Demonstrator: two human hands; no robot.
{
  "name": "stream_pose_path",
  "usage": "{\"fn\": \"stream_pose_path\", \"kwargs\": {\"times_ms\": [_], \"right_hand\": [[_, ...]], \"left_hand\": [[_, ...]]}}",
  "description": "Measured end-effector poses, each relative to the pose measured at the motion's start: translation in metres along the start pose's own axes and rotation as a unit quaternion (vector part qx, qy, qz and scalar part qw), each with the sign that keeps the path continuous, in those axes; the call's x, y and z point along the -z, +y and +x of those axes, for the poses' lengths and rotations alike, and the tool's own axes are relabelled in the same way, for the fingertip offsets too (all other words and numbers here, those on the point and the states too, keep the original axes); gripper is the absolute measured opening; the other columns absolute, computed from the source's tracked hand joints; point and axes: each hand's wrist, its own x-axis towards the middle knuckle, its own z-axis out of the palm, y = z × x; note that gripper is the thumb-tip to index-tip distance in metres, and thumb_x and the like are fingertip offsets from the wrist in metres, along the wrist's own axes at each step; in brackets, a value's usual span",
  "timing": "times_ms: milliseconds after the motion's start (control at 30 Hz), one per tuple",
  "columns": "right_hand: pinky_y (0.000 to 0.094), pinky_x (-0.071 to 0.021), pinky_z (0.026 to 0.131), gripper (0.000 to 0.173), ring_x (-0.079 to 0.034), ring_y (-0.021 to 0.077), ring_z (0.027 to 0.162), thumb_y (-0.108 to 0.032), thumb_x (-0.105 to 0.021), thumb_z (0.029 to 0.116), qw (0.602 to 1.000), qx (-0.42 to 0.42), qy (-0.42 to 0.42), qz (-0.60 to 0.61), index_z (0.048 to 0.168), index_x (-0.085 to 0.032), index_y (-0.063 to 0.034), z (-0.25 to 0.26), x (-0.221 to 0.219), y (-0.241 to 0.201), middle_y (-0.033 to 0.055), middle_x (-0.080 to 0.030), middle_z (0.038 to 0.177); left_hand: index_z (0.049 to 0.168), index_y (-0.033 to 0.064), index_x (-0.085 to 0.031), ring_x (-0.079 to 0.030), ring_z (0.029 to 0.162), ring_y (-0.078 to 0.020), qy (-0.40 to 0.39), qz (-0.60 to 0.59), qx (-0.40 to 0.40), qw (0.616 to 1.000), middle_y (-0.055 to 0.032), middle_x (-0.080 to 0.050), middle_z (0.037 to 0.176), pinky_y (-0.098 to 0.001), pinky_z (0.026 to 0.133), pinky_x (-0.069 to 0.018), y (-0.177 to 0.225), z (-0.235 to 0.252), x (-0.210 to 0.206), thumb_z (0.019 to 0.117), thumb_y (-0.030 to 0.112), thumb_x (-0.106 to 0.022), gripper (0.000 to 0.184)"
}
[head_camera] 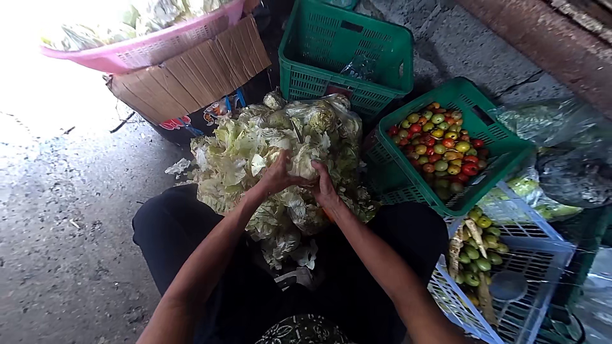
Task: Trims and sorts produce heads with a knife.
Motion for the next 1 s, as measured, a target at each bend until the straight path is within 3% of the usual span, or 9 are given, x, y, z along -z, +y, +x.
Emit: {"fn": "stream_pose_path", "kwargs": {"times_ms": [100, 200, 300, 433, 567, 667, 800, 867, 1000], "right_hand": [[0.0561, -0.056, 0.085, 0.067, -0.061, 0.0379, 0.111, -0.05, -0.058, 0.0945, 1.0, -0.013, 0.001, 0.01, 0.148, -0.039, -0.015, 0.0, 0.001, -0.001, 0.0221, -0.053, 0.136], [0.054, -0.0566, 0.081, 0.062, -0.062, 0.0356, 0.109, -0.053, -0.051, 0.097, 0.999, -0.03, -0.011, 0.009, 0.145, -0.044, -0.0148, 0.0, -0.001, -0.001, 0.0196, -0.056, 0.133], [0.0452, -0.0564, 0.077, 0.058, -0.064, 0.0284, 0.099, -0.054, -0.046, 0.0993, 0.999, -0.05, -0.017, -0.013, 0.14, -0.048, -0.0124, -0.006, -0.005, -0.001, 0.0164, -0.06, 0.122], [0.0436, -0.0562, 0.081, 0.063, -0.063, 0.0272, 0.102, -0.061, -0.047, 0.097, 0.997, -0.075, -0.007, 0.003, 0.14, -0.048, -0.0142, -0.006, 0.0, 0.009, 0.015, -0.06, 0.124], [0.0451, -0.0559, 0.083, 0.068, -0.063, 0.0291, 0.103, -0.062, -0.049, 0.0957, 0.996, -0.083, 0.0, -0.02, 0.143, -0.046, -0.0137, -0.001, 0.01, 0.011, 0.017, -0.059, 0.127], [0.048, -0.0556, 0.083, 0.07, -0.063, 0.031, 0.105, -0.064, -0.047, 0.0957, 0.995, -0.095, -0.003, -0.039, 0.144, -0.046, -0.013, -0.004, 0.012, 0.015, 0.0184, -0.059, 0.129], [0.0528, -0.0567, 0.082, 0.063, -0.063, 0.0352, 0.107, -0.048, -0.054, 0.1004, 0.992, -0.057, -0.024, -0.107, 0.152, -0.037, -0.0147, -0.009, 0.007, 0.015, 0.0217, -0.056, 0.132], [0.0544, -0.0574, 0.083, 0.084, -0.063, 0.0385, 0.112, -0.041, -0.071, 0.0949, 0.989, -0.032, -0.003, -0.141, 0.16, -0.023, -0.0202, -0.013, 0.003, 0.016, 0.0241, -0.053, 0.14], [0.0498, -0.0588, 0.078, 0.086, -0.066, 0.0347, 0.104, -0.035, -0.078, 0.09, 0.984, 0.032, 0.022, -0.171, 0.158, -0.026, -0.0194, -0.022, 0.0, 0.018, 0.023, -0.057, 0.134]], "left_hand": [[0.128, -0.0009, -0.055, -0.067, 0.081, -0.0307, 0.051, -0.003, 0.021, 0.998, -0.0218, -0.067, 0.11, -0.0506, 0.073, -0.0563, 0.007, -0.009, 0.002, 0.0926, 0.024, -0.078, 0.049], [0.113, -0.0019, -0.062, -0.067, 0.079, -0.0297, 0.178, -0.028, 0.071, 0.981, -0.0184, -0.068, 0.092, -0.0522, 0.075, -0.0549, 0.003, -0.023, -0.007, 0.0961, 0.019, -0.072, 0.028], [0.111, -0.0014, -0.059, -0.065, 0.084, -0.0294, 0.275, -0.041, 0.048, 0.959, -0.0181, -0.065, 0.096, -0.0507, 0.077, -0.0534, -0.011, -0.033, -0.026, 0.0964, 0.011, -0.069, 0.022], [0.101, 0.0065, -0.077, -0.063, 0.1, -0.0384, 0.3, 0.073, -0.019, 0.951, -0.0256, -0.059, 0.115, -0.0539, 0.085, -0.0531, -0.029, -0.034, -0.04, 0.0962, -0.004, -0.057, 0.023], [0.124, 0.0055, -0.069, -0.058, 0.116, -0.0428, 0.241, 0.03, 0.063, 0.968, -0.0295, -0.052, 0.135, -0.0573, 0.095, -0.0505, -0.034, -0.029, -0.041, 0.1025, 0.022, -0.059, 0.029], [0.149, 0.0086, -0.047, -0.047, 0.135, -0.0459, 0.168, -0.08, 0.099, 0.977, -0.0292, -0.04, 0.153, -0.0635, 0.106, -0.0417, -0.034, -0.03, -0.044, 0.0933, 0.057, -0.067, 0.076], [0.156, 0.0158, -0.038, -0.064, 0.116, -0.0361, 0.096, -0.212, 0.074, 0.97, -0.0232, -0.061, 0.135, -0.0561, 0.1, -0.0507, -0.04, -0.028, -0.056, 0.0976, 0.048, -0.066, 0.072], [0.154, 0.0139, -0.04, -0.065, 0.117, -0.0343, 0.094, -0.215, 0.054, 0.97, -0.0225, -0.062, 0.134, -0.0545, 0.101, -0.0514, -0.04, -0.03, -0.06, 0.1019, 0.046, -0.06, 0.065], [0.156, 0.0109, -0.035, -0.066, 0.113, -0.0356, 0.096, -0.196, 0.024, 0.976, -0.0257, -0.063, 0.129, -0.055, 0.1, -0.051, -0.035, -0.035, -0.068, 0.1079, 0.044, -0.047, 0.06]]}}
